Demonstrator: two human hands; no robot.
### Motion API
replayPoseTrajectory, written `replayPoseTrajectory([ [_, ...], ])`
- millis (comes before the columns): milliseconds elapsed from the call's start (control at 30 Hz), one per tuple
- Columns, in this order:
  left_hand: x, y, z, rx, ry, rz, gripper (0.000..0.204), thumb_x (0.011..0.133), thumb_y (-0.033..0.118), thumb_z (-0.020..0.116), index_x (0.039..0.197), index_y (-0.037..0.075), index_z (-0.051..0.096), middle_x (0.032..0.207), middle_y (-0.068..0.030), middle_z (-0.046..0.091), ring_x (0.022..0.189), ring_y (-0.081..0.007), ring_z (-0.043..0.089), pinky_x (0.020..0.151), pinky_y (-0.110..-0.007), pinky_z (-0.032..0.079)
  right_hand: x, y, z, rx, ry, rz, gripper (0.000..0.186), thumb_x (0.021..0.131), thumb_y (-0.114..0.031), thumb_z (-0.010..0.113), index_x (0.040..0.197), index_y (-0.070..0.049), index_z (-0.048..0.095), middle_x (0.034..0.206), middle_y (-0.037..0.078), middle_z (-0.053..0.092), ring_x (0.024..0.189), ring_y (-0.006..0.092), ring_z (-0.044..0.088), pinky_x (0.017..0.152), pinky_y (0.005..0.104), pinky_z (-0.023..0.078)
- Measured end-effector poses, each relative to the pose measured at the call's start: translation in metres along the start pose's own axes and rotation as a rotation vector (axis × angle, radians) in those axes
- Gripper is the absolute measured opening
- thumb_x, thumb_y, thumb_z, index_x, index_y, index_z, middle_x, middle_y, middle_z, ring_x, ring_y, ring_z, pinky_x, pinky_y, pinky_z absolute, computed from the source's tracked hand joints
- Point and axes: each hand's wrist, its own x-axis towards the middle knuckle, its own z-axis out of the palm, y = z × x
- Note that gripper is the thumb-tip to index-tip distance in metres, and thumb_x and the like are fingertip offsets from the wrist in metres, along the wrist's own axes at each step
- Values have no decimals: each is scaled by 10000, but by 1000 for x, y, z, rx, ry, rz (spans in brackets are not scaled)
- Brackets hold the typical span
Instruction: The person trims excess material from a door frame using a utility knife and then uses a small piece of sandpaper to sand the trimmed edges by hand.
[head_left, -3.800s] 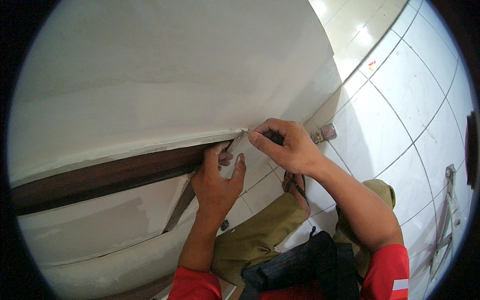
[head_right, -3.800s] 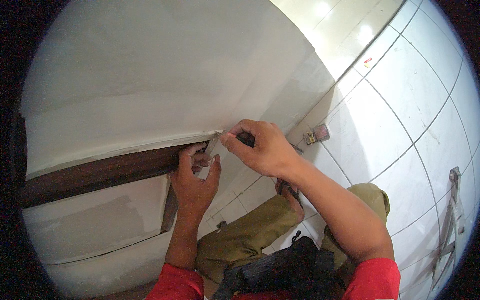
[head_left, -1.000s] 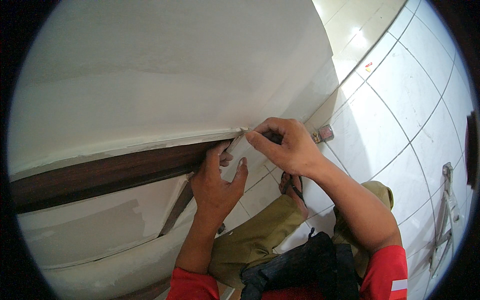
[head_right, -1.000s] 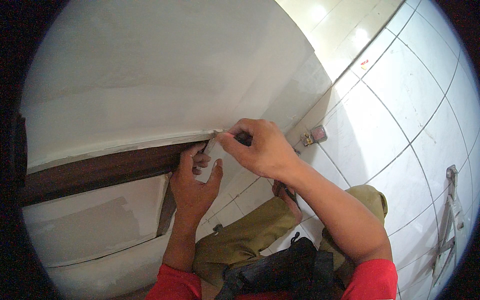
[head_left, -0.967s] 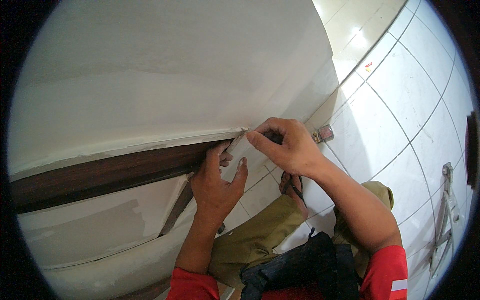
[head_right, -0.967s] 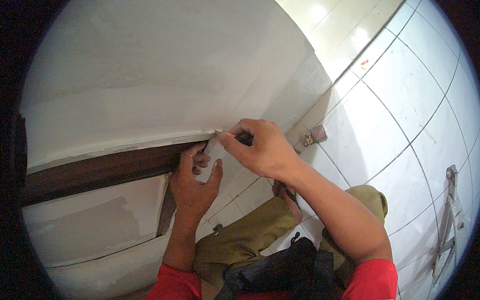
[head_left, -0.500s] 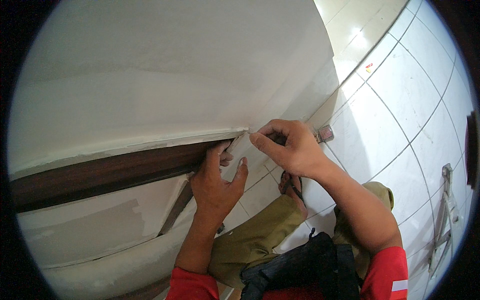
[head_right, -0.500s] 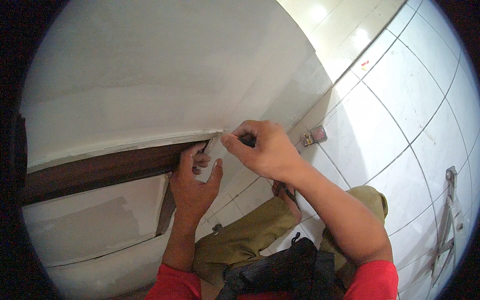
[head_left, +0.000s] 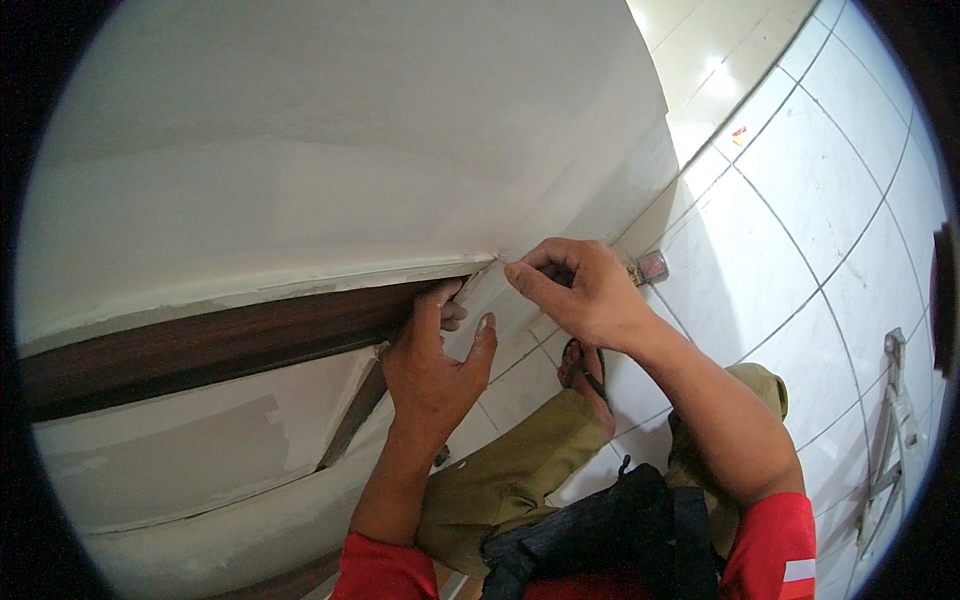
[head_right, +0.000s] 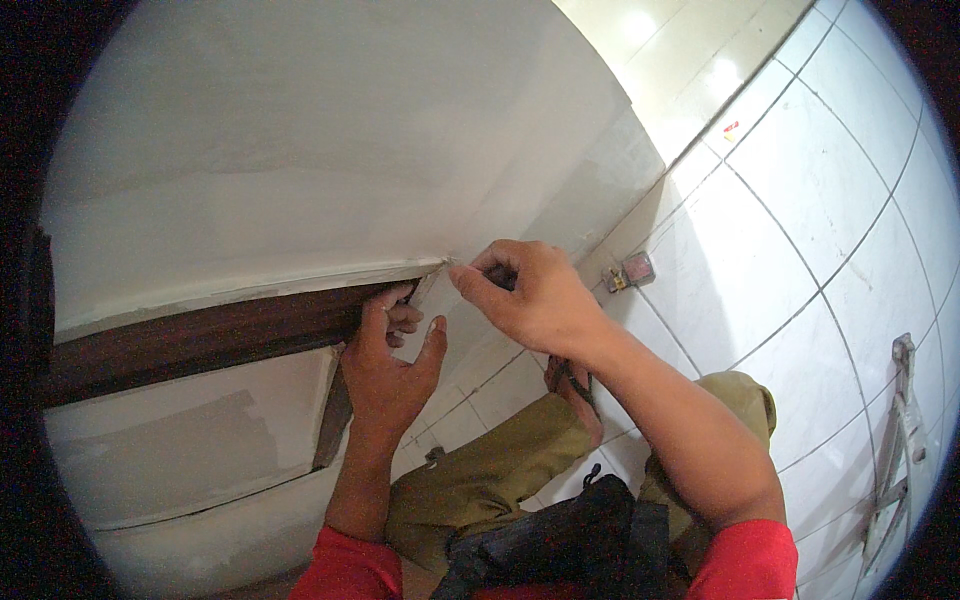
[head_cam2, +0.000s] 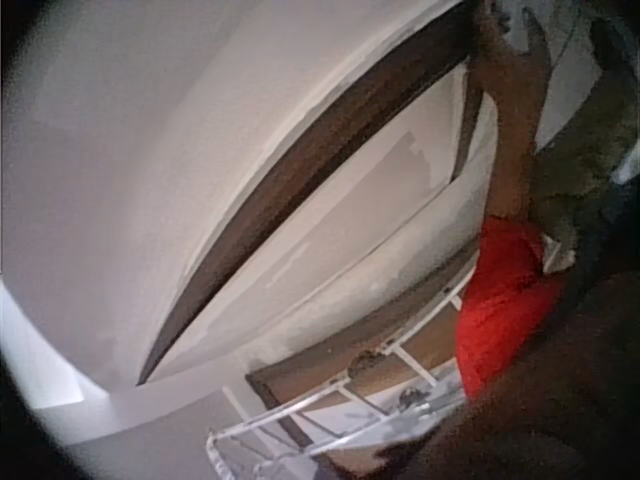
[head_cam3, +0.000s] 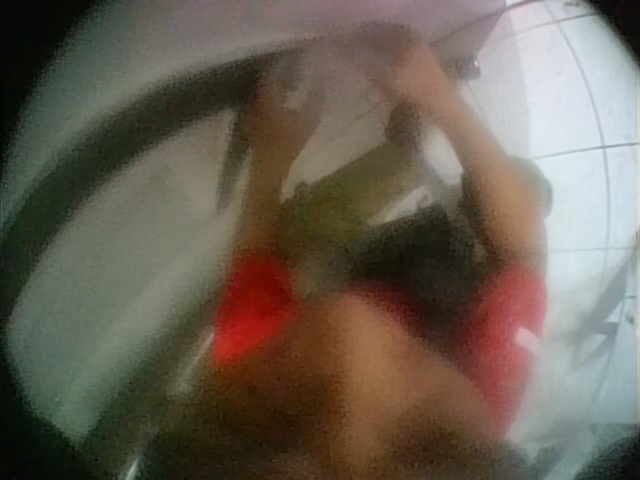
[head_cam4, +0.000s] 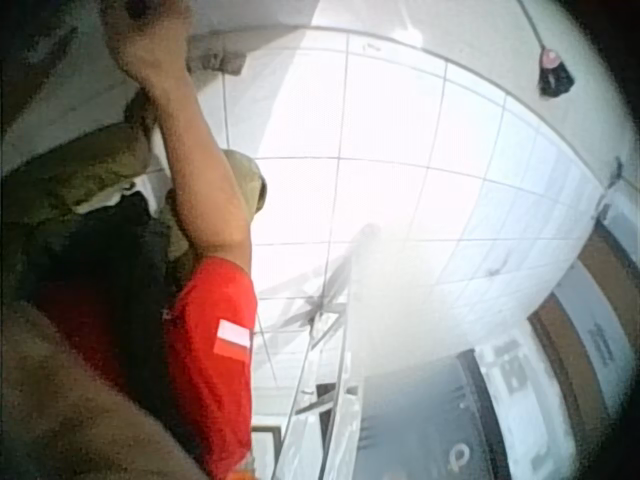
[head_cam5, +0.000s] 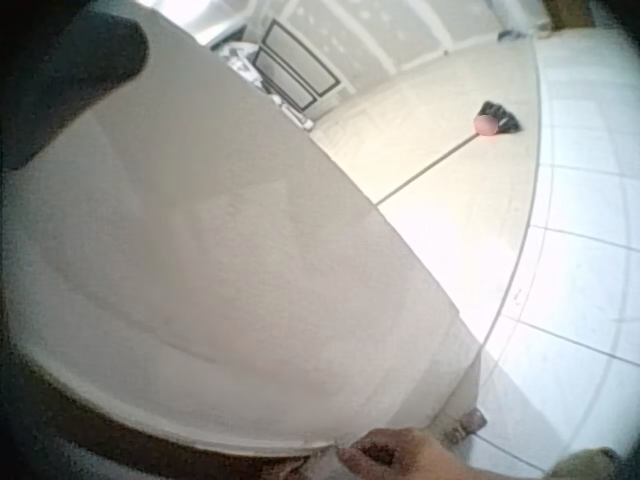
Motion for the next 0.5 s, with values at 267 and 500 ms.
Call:
replayPoseTrajectory([
  [267,0,1,-2,-6,-8,-8,518,909,185,860,1360,59,639,1022,-159,776,907,-268,792,813,-400,629,-3,-2,3,28,15,7,407,1053,-343,742,1038,60,797,707,43,684,634,112,592,592,323,491],
  [500,1,2,-1,-5,-2,-3,525,903,192,868,1356,55,641,1026,-159,777,905,-262,793,801,-398,631,-1,-2,-3,-80,19,66,449,1018,-377,769,979,70,783,738,169,730,672,189,678,668,401,565],
])
